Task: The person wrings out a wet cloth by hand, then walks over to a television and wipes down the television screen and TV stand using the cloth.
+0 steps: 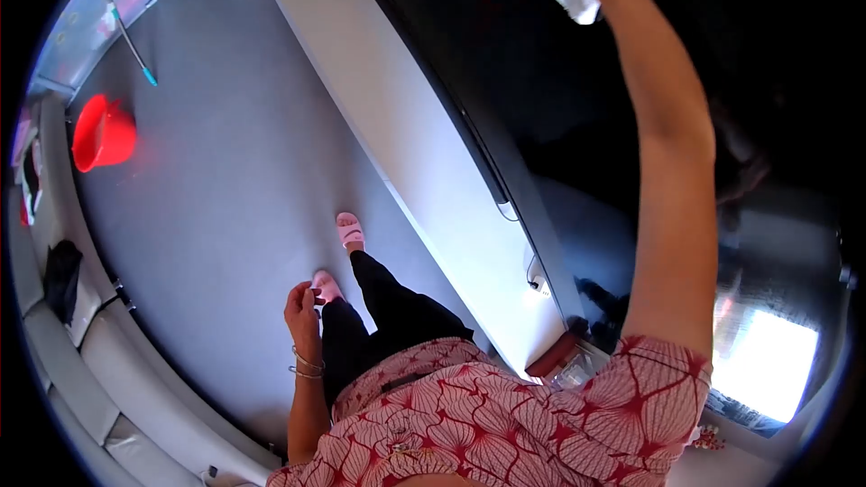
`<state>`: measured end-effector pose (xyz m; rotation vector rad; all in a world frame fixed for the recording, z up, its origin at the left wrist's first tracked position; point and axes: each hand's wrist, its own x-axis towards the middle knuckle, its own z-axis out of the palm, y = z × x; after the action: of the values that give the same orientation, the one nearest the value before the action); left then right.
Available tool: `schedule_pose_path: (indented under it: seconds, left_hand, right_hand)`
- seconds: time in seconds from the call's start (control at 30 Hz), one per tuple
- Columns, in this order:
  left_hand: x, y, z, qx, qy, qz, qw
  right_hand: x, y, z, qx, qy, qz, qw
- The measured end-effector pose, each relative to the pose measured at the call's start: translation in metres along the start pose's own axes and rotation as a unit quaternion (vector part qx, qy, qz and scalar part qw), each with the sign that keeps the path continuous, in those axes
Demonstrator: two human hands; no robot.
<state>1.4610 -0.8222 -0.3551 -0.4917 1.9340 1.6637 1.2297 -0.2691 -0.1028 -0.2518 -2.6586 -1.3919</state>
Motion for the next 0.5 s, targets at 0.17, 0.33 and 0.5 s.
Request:
schedule_pose_path:
  seconds: [0.17,0.33,0.5]
  left_hand:
    - [0.004,-0.031,0.000,0.009,0.001,-0.073,0.997]
    - [0.002,-0.053,-0.010,0.038,0.012,-0.108,0.993]
    - [-0.002,-0.053,-0.006,0.015,0.005,-0.115,0.993]
  right_hand:
    - [-0.048,-0.140,0.089,0.249,-0.064,-0.121,0.959]
    - [-0.185,-0.231,0.122,0.400,-0.251,-0.130,0.872]
    - [-0.377,-0.231,0.115,0.653,-0.513,0.298,0.470]
